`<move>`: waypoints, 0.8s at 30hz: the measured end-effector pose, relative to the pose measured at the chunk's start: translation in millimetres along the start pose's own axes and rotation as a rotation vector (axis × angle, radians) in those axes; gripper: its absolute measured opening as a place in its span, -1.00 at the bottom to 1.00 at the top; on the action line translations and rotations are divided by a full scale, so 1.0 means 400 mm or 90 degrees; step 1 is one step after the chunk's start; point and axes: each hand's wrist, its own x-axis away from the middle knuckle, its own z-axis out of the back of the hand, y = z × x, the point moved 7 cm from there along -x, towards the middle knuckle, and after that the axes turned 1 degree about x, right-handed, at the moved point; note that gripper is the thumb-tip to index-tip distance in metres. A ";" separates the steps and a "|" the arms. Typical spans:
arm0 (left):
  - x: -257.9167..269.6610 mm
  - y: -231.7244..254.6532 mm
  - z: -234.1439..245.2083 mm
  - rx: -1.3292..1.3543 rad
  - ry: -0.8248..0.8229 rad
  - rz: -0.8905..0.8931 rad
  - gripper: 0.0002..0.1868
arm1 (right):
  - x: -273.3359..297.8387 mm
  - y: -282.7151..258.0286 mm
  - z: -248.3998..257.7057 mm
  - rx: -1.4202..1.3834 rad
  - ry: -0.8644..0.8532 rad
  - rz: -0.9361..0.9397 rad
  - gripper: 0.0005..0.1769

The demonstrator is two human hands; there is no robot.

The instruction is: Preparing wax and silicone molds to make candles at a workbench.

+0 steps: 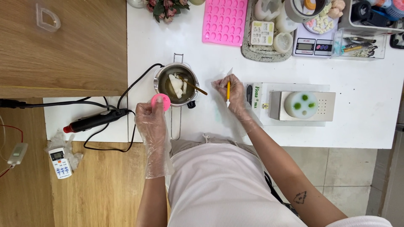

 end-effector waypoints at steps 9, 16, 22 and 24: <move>-0.002 -0.016 0.001 0.068 -0.011 0.019 -0.62 | 0.017 -0.306 -0.322 0.275 -0.244 0.276 -0.74; -0.008 -0.042 0.014 0.069 -0.030 0.007 -0.64 | 0.012 -0.251 -0.409 0.747 -0.390 0.278 -0.87; -0.017 -0.050 0.032 0.034 -0.039 -0.020 -0.57 | -0.011 -0.270 -0.322 0.442 -0.376 0.228 -0.82; -0.014 -0.043 0.039 0.036 -0.044 0.000 -0.59 | -0.017 -0.275 -0.241 0.506 -0.265 0.235 -0.79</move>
